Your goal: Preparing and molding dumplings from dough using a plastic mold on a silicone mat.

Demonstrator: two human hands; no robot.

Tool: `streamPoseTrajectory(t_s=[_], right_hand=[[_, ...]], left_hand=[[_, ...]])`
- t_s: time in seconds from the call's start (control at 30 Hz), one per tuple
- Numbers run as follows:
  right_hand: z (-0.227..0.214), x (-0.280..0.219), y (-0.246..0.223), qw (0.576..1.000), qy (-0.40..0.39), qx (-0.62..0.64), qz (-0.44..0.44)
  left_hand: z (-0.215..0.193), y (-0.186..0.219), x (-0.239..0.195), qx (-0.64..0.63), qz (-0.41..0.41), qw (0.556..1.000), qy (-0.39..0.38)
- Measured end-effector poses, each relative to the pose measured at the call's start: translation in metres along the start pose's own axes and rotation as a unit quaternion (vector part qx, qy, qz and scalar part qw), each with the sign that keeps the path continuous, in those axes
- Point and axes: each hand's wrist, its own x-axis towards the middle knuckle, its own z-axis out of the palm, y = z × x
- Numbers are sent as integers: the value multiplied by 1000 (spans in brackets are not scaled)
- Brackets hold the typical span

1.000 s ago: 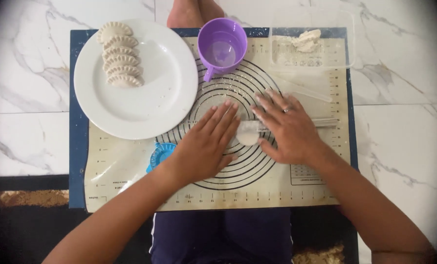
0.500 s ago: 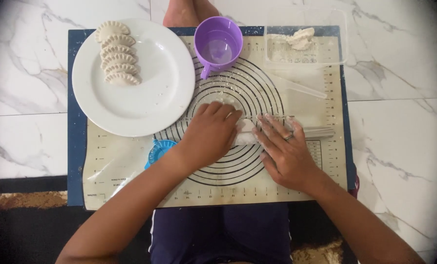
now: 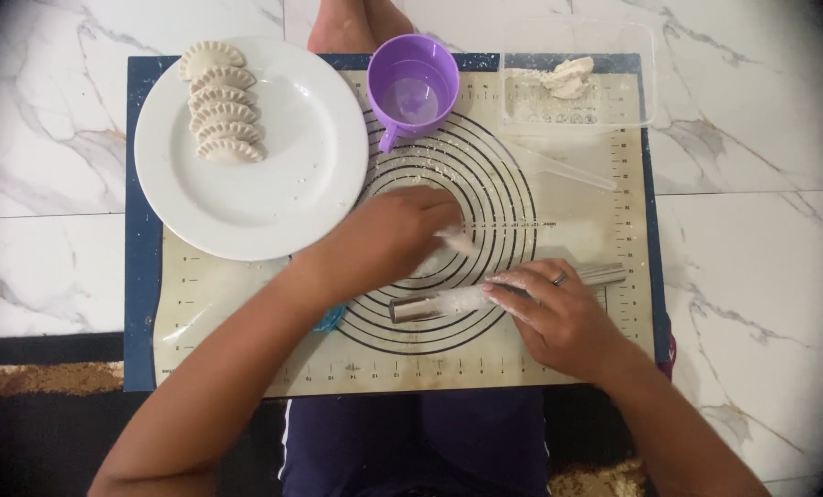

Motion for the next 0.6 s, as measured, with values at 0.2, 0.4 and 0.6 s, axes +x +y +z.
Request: streamPoseTrajectory(t_s=[0.2,0.4,0.6], right_hand=[[10,21,45,999,-29,3,-33],[23,79,86,997,-54,31,-45],[34,80,84,993,-96,-67,-24]], left_hand=[[-6,-36,-35,164,-65,983,45],[20,-44,-39,227,-34,973,13],[44,-39,-53,281,-50,958,-34]])
